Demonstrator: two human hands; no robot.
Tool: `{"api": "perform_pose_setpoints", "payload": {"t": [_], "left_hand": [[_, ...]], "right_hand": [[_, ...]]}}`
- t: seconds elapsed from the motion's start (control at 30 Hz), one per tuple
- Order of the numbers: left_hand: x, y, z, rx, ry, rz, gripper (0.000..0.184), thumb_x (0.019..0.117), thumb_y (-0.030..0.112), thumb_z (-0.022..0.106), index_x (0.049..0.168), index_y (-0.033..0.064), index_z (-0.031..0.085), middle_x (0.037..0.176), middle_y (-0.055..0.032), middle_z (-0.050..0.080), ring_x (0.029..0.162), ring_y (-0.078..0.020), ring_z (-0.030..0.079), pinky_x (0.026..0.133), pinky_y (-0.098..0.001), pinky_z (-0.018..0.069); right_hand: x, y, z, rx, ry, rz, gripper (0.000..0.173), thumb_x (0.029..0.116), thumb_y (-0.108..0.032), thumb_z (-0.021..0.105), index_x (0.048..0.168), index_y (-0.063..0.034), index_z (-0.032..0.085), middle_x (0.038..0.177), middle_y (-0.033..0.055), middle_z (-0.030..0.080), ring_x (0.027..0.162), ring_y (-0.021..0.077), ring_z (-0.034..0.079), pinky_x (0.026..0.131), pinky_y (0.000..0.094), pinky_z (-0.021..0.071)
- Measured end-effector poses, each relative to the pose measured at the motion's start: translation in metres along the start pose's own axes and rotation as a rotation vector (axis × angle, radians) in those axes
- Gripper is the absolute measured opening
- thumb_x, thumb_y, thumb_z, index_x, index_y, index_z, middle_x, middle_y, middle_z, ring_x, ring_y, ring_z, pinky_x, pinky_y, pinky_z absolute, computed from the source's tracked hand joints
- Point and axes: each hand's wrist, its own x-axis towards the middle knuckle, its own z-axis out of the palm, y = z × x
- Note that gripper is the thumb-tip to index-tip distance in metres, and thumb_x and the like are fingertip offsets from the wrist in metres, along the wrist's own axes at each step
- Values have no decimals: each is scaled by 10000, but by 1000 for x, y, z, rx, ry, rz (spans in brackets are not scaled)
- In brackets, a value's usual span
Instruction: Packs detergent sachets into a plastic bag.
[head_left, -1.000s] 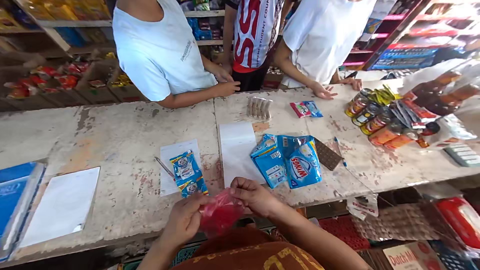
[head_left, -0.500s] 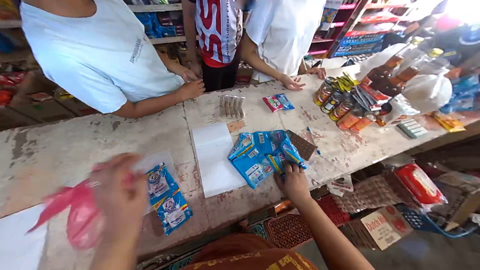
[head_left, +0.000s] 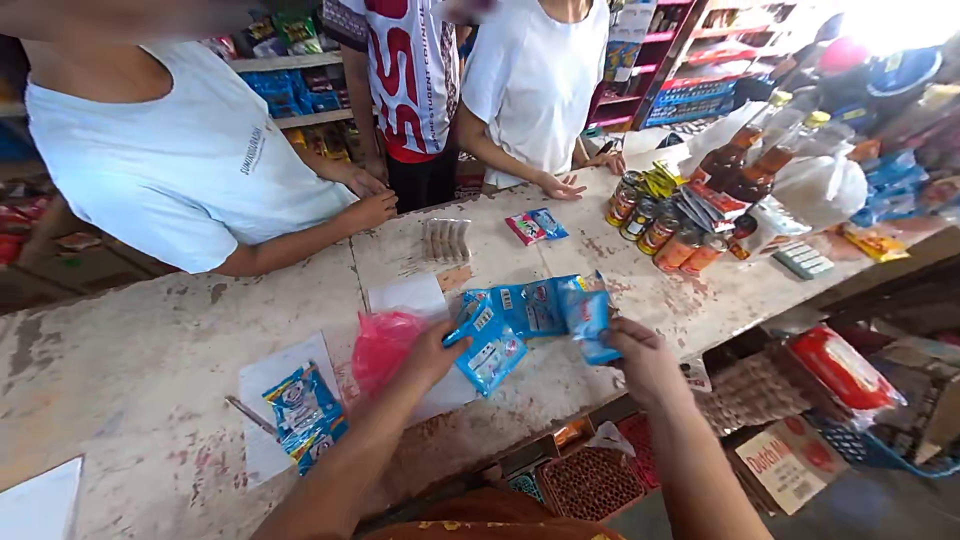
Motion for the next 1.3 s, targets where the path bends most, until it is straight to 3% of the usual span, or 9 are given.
{"api": "perform_pose_setpoints", "payload": {"t": [0.3,0.47,0.63,0.73,0.83,0.93,1.03,1.17,1.3], "left_hand": [[-82,122,-97,-176,474,661,139,1067,229,548,1143,117,580,988,39,643,845,-16,643,750,-207,573],[-109,131,-109,-206,405,732,565,898,546,723,1232,153,494,985,89,651,823,2,666,699,-190,597],[-130,121,-125,-378,485,768,355,922,55,726,1215,133,544,1006,58,701,861,-42,696,760,-226,612],[-143,122,-124,-492,541,697,314,952,31,683,1226,143,577,975,43,730,813,-61,721,734,-242,632],[-151,121,-134,-629,579,608,343,967,8,645,1275,141,570,1005,13,737,836,-95,736,750,-280,644],[-149,115,-144,-678,605,487,346,988,29,631,1312,130,561,1039,-25,737,856,-127,744,759,-305,647],[-138,82,-163,-262,587,226,446,988,234,689,1388,149,510,1051,-22,713,824,-105,712,738,-298,622],[-130,11,-197,265,625,-38,529,987,409,676,1361,51,569,991,-192,738,886,-367,712,839,-646,536],[-150,-2,-173,175,481,267,681,1036,593,381,1406,45,546,1188,-59,732,956,-121,684,808,-368,552]], "right_hand": [[-32,-136,85,340,-450,-346,191,1003,-18,449,998,-66,634,907,32,741,743,145,749,681,342,670],[-52,-178,160,79,-599,-751,134,1035,-58,545,921,-12,599,762,7,625,656,38,626,618,207,561],[-52,-188,162,71,-647,-1060,203,1049,-88,551,1015,19,720,821,-14,722,633,-24,602,578,152,523],[-39,-156,167,288,-358,-1135,230,968,-132,700,1142,5,636,1035,11,671,856,30,645,745,216,579],[-36,-108,170,219,-678,-675,573,833,-307,821,1298,-76,577,1105,-29,701,930,66,695,796,287,616],[-42,-71,186,368,-1021,-382,203,921,-84,742,1122,-62,723,1009,-8,783,932,74,740,884,298,623],[-55,-66,188,401,-813,-603,110,906,-79,749,1011,-90,782,1221,-32,702,1094,54,669,933,288,602],[-46,-79,171,245,-576,-986,106,903,-236,786,918,-133,768,1647,72,321,1481,152,380,1151,357,467],[-47,-100,165,85,-529,-831,122,948,-106,702,1049,-38,712,960,-35,735,831,-2,685,737,210,604]]}}
